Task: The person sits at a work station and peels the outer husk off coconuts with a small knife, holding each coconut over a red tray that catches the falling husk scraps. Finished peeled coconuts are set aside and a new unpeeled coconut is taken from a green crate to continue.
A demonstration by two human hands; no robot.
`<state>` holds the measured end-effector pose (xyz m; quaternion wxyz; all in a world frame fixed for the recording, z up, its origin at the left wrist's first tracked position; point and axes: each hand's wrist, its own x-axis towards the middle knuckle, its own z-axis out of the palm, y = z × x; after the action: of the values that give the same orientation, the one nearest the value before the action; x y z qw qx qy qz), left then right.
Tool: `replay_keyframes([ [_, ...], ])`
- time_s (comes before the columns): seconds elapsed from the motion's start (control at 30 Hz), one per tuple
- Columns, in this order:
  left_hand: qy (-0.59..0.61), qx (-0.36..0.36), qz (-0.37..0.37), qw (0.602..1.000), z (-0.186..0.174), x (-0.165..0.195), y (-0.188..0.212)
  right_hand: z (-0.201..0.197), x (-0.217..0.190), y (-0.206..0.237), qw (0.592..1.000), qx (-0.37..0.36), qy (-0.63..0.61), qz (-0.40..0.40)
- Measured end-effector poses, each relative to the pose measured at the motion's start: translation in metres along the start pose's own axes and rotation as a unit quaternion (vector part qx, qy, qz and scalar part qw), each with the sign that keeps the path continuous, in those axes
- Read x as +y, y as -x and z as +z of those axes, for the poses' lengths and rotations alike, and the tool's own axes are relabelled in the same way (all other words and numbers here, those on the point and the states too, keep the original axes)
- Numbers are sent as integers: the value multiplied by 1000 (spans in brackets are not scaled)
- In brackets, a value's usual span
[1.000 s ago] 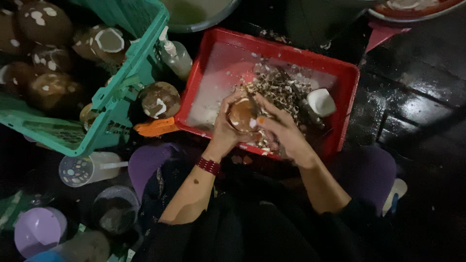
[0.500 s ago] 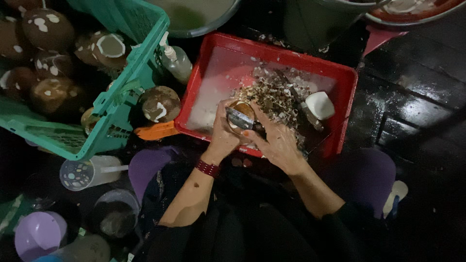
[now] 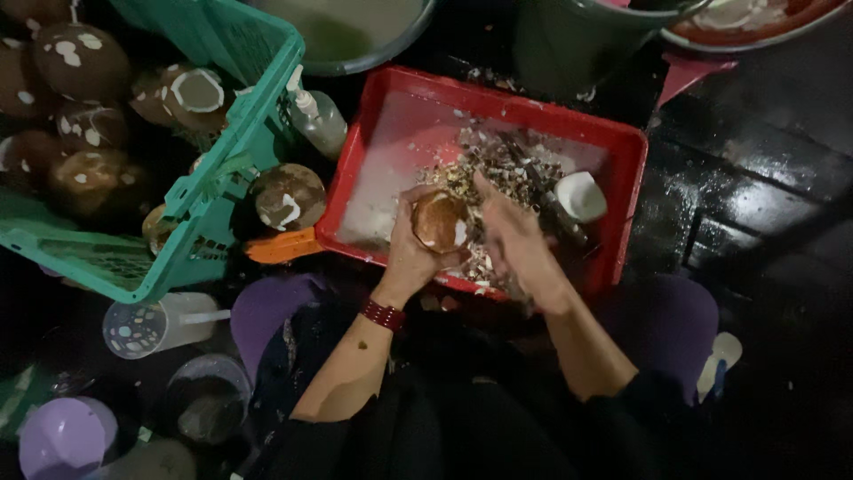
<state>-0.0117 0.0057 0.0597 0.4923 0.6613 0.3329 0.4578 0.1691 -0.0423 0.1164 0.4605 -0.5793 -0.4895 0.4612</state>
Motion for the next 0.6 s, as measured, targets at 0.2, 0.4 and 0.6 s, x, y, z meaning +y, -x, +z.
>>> replay_keyframes([
  [0.2,160,-30,-69,984,1,3,-4,11,-12,11,975,-67,197,-82],
  [0.4,45,-9,-61,997,-2,5,0,14,-2,11,973,-27,231,7],
  [0.6,-4,-2,55,998,12,1,4,11,35,-8,999,30,1,17],
])
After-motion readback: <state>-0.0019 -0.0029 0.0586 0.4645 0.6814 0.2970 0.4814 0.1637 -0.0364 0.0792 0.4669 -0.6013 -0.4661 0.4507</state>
